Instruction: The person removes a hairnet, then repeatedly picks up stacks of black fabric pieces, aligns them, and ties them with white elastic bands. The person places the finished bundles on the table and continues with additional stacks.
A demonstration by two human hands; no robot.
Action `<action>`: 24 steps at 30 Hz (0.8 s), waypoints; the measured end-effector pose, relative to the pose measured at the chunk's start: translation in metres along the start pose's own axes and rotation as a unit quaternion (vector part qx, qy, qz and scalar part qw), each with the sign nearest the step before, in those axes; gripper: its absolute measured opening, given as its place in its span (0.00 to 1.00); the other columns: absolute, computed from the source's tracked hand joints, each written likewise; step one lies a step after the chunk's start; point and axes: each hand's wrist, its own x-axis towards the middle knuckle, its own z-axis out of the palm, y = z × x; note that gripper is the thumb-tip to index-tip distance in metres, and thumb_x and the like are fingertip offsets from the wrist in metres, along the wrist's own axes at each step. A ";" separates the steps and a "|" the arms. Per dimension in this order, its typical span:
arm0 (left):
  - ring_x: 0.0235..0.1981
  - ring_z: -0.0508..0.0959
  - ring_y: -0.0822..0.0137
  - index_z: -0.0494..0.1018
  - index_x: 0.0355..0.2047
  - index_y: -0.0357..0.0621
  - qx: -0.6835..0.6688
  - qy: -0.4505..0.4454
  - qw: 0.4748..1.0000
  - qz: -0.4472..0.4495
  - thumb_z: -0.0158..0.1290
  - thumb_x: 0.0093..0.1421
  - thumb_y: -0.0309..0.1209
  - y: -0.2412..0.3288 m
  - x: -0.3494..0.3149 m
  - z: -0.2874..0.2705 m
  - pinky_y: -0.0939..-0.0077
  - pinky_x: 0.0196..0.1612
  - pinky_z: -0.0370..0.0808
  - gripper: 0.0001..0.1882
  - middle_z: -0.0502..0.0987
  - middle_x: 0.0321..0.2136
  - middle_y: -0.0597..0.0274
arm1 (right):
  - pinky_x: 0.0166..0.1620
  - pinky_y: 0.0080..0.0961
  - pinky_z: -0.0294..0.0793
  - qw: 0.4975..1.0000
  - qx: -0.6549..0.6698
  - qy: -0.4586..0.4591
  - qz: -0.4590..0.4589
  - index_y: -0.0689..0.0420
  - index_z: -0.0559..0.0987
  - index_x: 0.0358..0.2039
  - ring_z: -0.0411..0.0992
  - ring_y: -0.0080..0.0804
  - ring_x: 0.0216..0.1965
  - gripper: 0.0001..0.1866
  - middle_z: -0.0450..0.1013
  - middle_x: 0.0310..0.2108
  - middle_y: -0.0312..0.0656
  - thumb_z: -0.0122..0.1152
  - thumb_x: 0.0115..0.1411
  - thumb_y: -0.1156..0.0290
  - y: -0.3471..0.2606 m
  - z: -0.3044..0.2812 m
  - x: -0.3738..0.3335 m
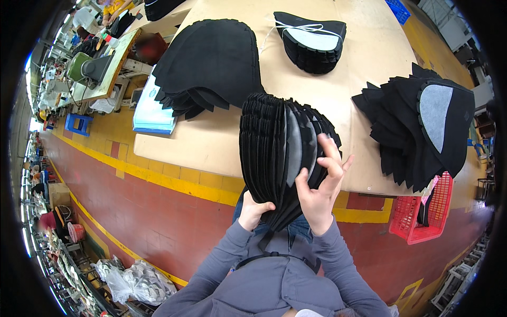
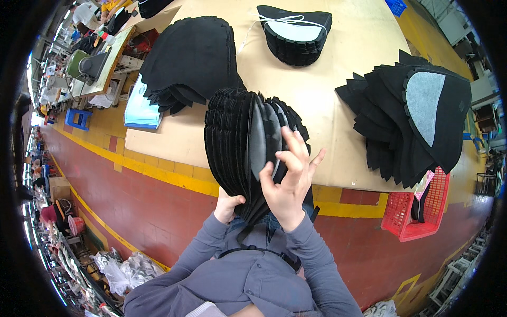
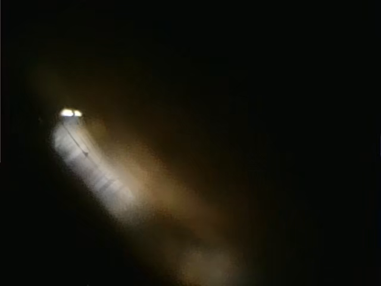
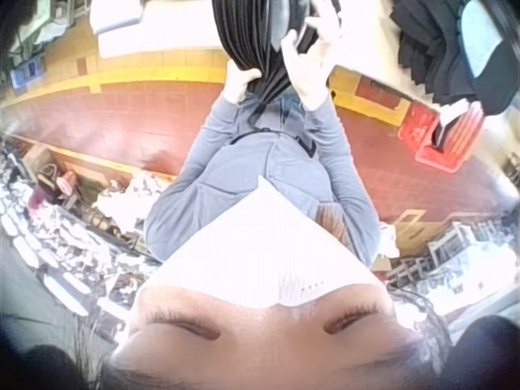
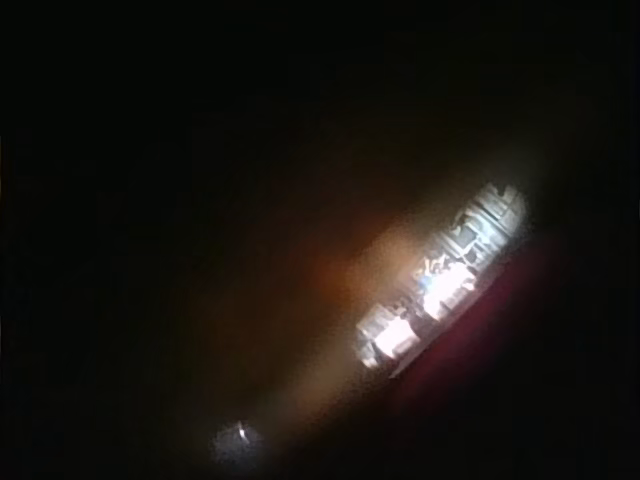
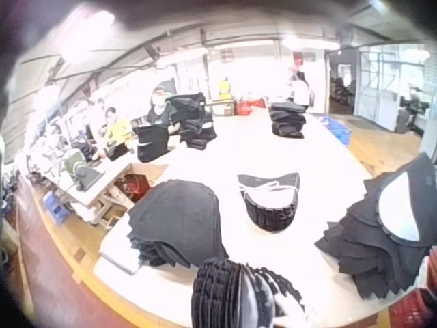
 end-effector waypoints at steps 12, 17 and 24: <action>0.43 0.77 0.70 0.73 0.48 0.31 0.020 0.011 0.999 0.031 0.75 0.38 0.41 -0.002 0.000 0.002 0.74 0.48 0.73 0.40 0.80 0.43 0.59 | 0.69 0.57 0.29 0.991 -0.098 -0.084 0.024 0.51 0.67 0.51 0.54 0.37 0.68 0.28 0.79 0.39 0.33 0.67 0.50 0.70 -0.011 -0.006 0.002; 0.41 0.78 0.70 0.74 0.46 0.30 0.022 0.037 0.997 0.062 0.75 0.36 0.45 -0.003 -0.002 0.008 0.75 0.45 0.74 0.41 0.80 0.40 0.61 | 0.70 0.55 0.34 0.985 -0.162 -0.058 -0.021 0.47 0.78 0.37 0.55 0.42 0.66 0.14 0.72 0.54 0.34 0.63 0.48 0.74 -0.011 -0.005 0.001; 0.42 0.78 0.71 0.74 0.48 0.29 0.019 0.038 0.997 0.057 0.74 0.34 0.49 -0.006 -0.001 0.006 0.75 0.46 0.74 0.45 0.80 0.41 0.61 | 0.69 0.51 0.39 0.984 -0.143 -0.102 0.015 0.52 0.82 0.27 0.55 0.45 0.66 0.11 0.67 0.60 0.40 0.70 0.47 0.60 -0.025 -0.013 0.010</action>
